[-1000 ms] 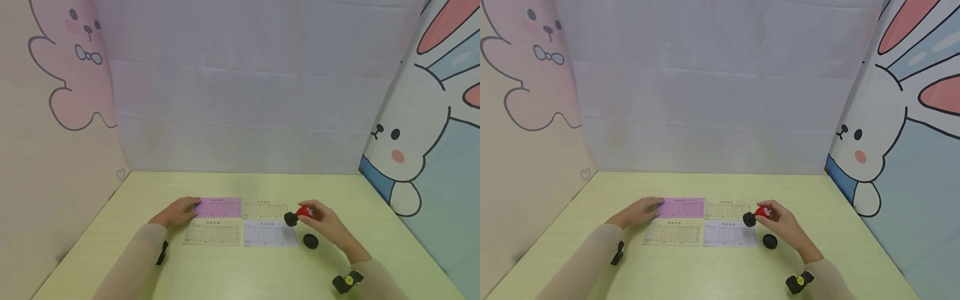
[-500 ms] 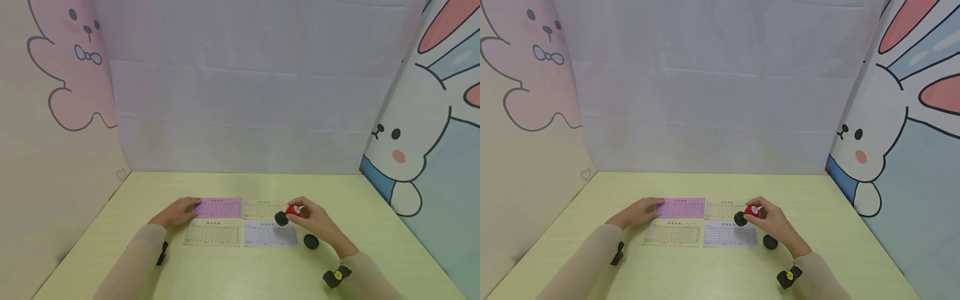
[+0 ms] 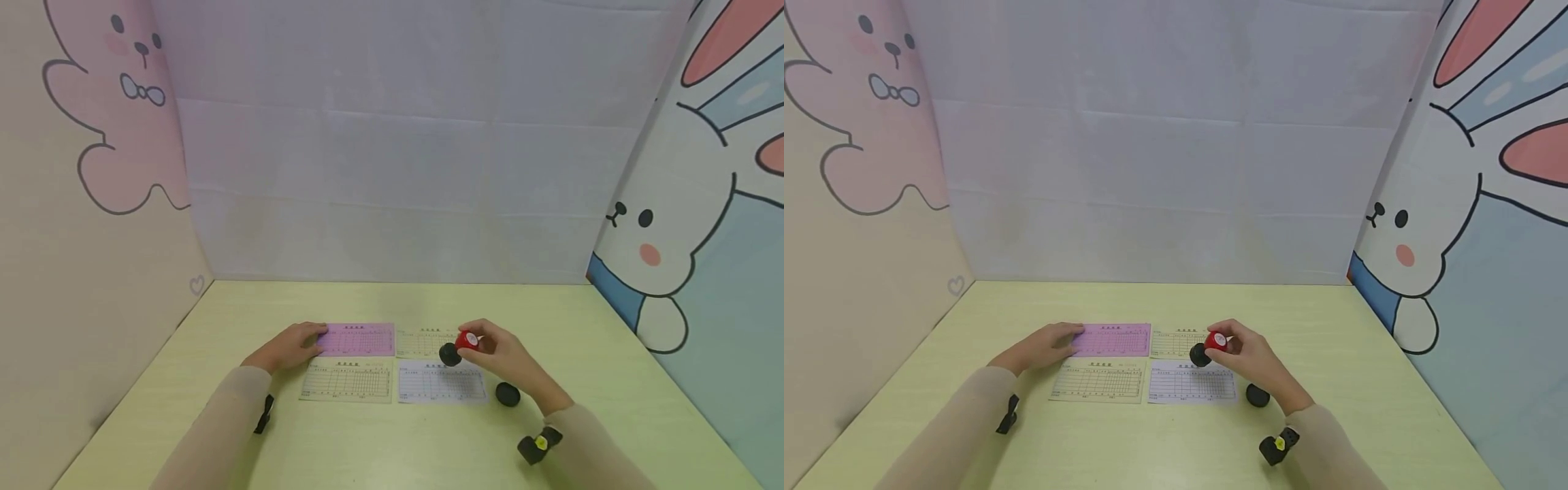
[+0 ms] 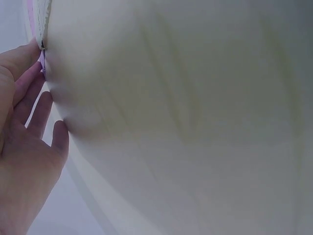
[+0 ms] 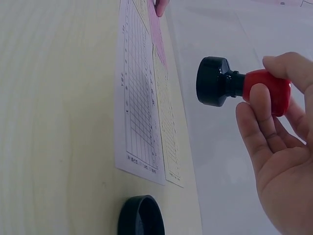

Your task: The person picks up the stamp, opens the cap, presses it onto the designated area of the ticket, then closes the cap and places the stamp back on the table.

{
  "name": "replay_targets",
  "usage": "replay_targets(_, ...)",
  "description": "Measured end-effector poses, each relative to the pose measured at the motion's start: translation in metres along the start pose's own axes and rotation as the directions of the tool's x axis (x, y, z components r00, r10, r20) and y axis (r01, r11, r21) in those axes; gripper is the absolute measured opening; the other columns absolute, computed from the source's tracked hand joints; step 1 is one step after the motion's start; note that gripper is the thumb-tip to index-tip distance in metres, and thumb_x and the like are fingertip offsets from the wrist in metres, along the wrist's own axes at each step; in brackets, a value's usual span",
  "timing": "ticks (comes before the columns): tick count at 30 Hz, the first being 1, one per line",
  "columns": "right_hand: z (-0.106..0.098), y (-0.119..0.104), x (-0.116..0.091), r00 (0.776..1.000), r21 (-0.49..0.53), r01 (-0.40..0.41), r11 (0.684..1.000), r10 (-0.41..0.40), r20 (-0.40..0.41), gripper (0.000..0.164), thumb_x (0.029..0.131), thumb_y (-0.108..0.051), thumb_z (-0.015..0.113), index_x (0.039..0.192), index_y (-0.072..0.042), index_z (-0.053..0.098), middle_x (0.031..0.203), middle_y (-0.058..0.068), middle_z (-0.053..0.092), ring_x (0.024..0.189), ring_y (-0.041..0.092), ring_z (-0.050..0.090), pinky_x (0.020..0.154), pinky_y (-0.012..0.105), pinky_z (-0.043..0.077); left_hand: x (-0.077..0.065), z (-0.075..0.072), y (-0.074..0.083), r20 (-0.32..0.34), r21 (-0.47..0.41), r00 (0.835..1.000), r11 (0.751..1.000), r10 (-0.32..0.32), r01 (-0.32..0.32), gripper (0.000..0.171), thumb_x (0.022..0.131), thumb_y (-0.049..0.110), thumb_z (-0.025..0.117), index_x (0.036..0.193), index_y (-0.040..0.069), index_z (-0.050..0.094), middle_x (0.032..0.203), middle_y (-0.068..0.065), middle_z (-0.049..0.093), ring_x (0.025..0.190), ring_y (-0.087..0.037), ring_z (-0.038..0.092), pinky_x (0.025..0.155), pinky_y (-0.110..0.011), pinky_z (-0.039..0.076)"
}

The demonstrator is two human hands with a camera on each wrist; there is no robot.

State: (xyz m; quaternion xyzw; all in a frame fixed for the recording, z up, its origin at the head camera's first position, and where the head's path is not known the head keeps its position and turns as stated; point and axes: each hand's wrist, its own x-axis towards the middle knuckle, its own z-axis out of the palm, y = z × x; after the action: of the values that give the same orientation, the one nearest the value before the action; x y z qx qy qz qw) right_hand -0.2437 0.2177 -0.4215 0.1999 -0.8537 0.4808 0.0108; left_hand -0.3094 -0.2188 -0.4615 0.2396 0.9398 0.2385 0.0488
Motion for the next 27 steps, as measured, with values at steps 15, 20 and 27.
replay_targets(15, 0.016, -0.009, 0.015, 1.000, 0.047, -0.008, 0.999, 0.008, 0.013, 0.042, 0.090, -0.022, 0.077, 0.128, -0.013, 0.063, 0.110, 0.005, 0.067, 0.086, 0.021, 0.064, 0.075, 0.026, 0.056, 0.001, 0.001, -0.004, -0.010, -0.004, 1.000, 1.000, 0.027, -0.027, 0.047, 0.099, 0.014, 0.064, 0.141, -0.006, 0.052, 0.144, -0.024, 0.051, 0.136, -0.045, 0.041, 0.114, -0.058, 0.030)
replay_targets(20, 0.029, -0.012, 0.026, 1.000, 0.059, 0.009, 0.998, -0.009, 0.012, 0.041, 0.090, -0.020, 0.077, 0.127, -0.011, 0.062, 0.106, 0.003, 0.067, 0.084, 0.021, 0.061, 0.072, 0.026, 0.053, 0.000, -0.001, -0.003, -0.007, 0.002, 1.000, 1.000, 0.019, -0.019, 0.048, 0.100, 0.015, 0.064, 0.142, -0.005, 0.052, 0.145, -0.024, 0.050, 0.137, -0.045, 0.040, 0.114, -0.058, 0.029)
replay_targets(27, 0.044, -0.017, 0.037, 0.998, 0.051, 0.048, 0.998, -0.051, 0.043, 0.038, 0.090, -0.027, 0.078, 0.122, -0.014, 0.063, 0.099, 0.001, 0.067, 0.080, 0.020, 0.061, 0.069, 0.026, 0.050, 0.000, -0.001, -0.003, -0.001, -0.008, 1.000, 1.000, 0.019, -0.019, 0.048, 0.100, 0.014, 0.064, 0.142, -0.005, 0.052, 0.145, -0.024, 0.050, 0.137, -0.045, 0.040, 0.114, -0.057, 0.029)
